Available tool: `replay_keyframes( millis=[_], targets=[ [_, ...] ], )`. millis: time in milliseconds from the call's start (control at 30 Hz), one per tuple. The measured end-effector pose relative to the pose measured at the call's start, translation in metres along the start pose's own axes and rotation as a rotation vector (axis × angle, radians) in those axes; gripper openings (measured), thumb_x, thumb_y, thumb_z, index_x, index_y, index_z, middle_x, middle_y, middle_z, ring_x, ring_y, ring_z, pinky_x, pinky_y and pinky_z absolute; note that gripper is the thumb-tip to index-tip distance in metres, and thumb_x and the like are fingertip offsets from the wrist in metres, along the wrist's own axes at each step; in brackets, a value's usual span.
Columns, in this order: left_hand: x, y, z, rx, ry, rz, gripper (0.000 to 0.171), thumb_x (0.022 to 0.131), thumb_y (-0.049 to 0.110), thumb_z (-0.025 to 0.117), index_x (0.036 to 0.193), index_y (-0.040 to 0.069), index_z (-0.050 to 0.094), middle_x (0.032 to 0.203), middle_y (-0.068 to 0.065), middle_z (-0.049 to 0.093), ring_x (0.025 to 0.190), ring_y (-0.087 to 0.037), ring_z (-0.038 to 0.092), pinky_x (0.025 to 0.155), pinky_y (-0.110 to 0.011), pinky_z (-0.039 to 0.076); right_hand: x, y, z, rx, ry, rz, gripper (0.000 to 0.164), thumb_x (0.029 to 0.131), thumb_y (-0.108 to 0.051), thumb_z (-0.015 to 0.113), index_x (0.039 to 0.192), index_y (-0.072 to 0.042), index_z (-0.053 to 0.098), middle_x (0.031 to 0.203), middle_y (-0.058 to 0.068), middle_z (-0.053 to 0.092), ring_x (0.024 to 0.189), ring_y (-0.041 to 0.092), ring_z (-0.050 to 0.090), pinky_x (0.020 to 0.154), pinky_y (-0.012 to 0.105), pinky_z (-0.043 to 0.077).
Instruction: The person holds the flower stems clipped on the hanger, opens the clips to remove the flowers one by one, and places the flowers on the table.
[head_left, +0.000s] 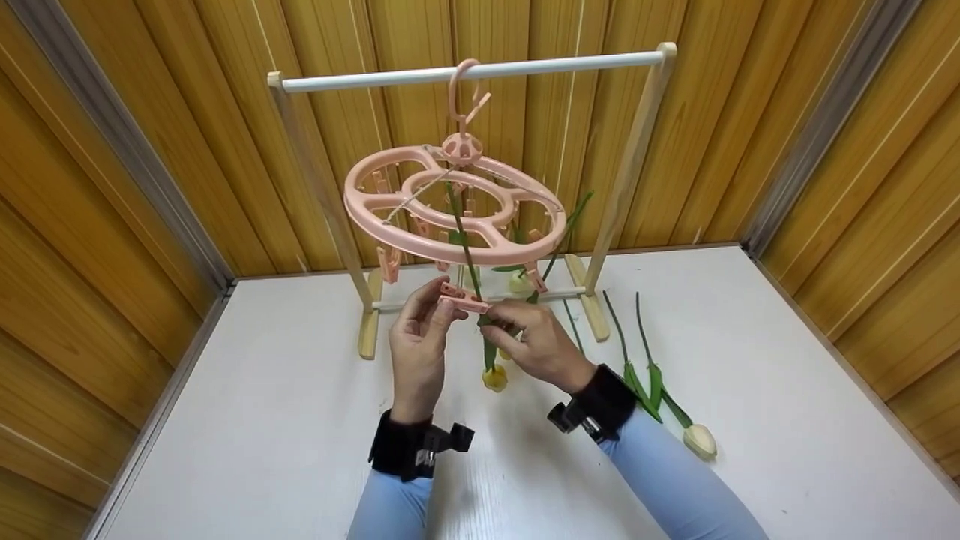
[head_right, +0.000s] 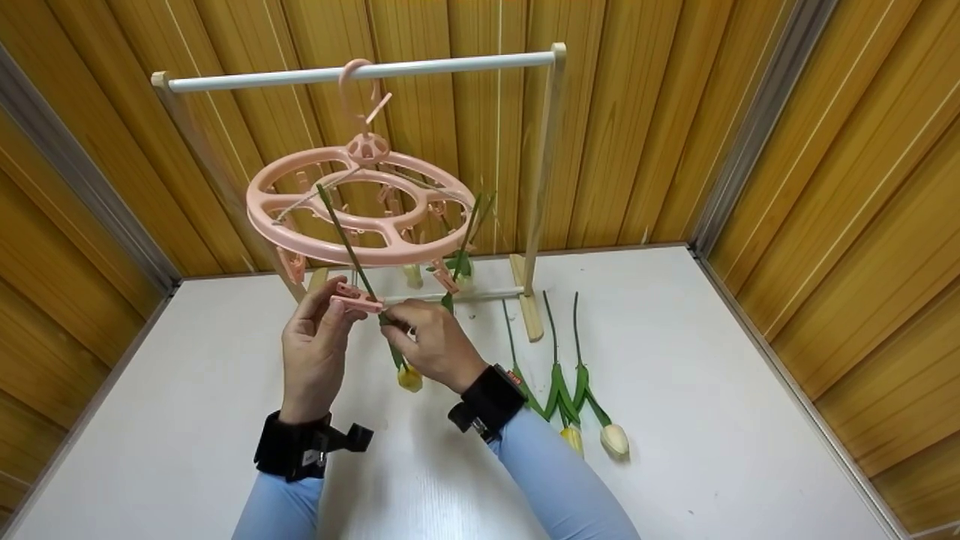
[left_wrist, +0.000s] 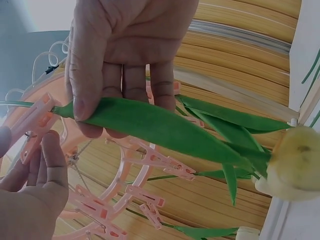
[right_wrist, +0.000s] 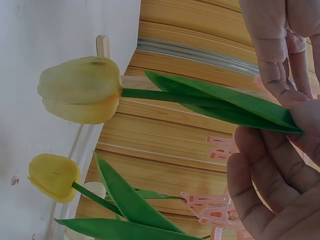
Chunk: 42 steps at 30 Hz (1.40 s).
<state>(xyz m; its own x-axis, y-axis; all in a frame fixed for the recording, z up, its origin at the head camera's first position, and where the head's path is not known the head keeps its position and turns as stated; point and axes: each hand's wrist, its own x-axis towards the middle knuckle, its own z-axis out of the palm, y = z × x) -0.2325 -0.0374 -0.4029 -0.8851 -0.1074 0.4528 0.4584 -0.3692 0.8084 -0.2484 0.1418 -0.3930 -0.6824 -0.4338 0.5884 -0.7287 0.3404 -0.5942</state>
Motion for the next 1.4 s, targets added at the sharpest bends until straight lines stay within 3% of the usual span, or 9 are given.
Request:
replay_keyframes(
  millis=[200,267,500,767,1400],
  targets=[
    [0.0004,0.0003,0.0002,0.036,0.011,-0.001,0.038,0.104,0.011,0.063,0.134,-0.010,0.055,0.119,-0.014,0.066,0.102,-0.019,0.066,0.090,-0.030,0.054,0.0002,-0.0013,-0.0012,-0.008,0.000,0.024,0.006,0.096,-0.006,0.071,0.099,-0.002,0.074,0.092,0.007,0.071,0.079,0.015,0.065,0.069,0.038,0.058],
    [0.0003,0.0007,0.0004,0.039,0.008,-0.001,0.037,0.104,0.011,0.063,0.133,-0.009,0.055,0.119,-0.014,0.066,0.102,-0.020,0.066,0.090,-0.031,0.054,0.0005,-0.0010,-0.0010,-0.017,0.010,0.018,0.007,0.095,-0.006,0.071,0.100,-0.003,0.074,0.092,0.007,0.071,0.079,0.015,0.066,0.070,0.034,0.057],
    [0.0002,0.0028,0.0014,0.073,-0.003,-0.010,0.036,0.104,0.011,0.062,0.134,-0.009,0.055,0.119,-0.016,0.066,0.103,-0.021,0.066,0.092,-0.032,0.054,0.0018,-0.0010,-0.0017,-0.027,0.039,0.016,0.009,0.095,-0.005,0.072,0.103,-0.002,0.075,0.091,0.008,0.070,0.077,0.015,0.065,0.068,0.037,0.058],
    [-0.0002,0.0022,0.0010,0.081,-0.002,-0.006,0.036,0.104,0.013,0.063,0.133,-0.008,0.055,0.119,-0.017,0.066,0.103,-0.022,0.067,0.091,-0.032,0.055,0.0018,0.0001,-0.0014,-0.030,0.050,0.013,0.011,0.094,-0.006,0.073,0.105,-0.003,0.075,0.092,0.007,0.072,0.075,0.014,0.065,0.067,0.027,0.056],
    [-0.0006,0.0006,0.0010,0.093,0.010,0.011,0.033,0.104,0.009,0.062,0.130,-0.009,0.055,0.119,-0.017,0.066,0.100,-0.020,0.067,0.091,-0.032,0.054,0.0008,-0.0003,-0.0025,-0.028,0.077,-0.015,0.008,0.093,-0.003,0.073,0.101,-0.003,0.076,0.089,0.007,0.071,0.074,0.013,0.063,0.067,0.027,0.053]
  ],
)
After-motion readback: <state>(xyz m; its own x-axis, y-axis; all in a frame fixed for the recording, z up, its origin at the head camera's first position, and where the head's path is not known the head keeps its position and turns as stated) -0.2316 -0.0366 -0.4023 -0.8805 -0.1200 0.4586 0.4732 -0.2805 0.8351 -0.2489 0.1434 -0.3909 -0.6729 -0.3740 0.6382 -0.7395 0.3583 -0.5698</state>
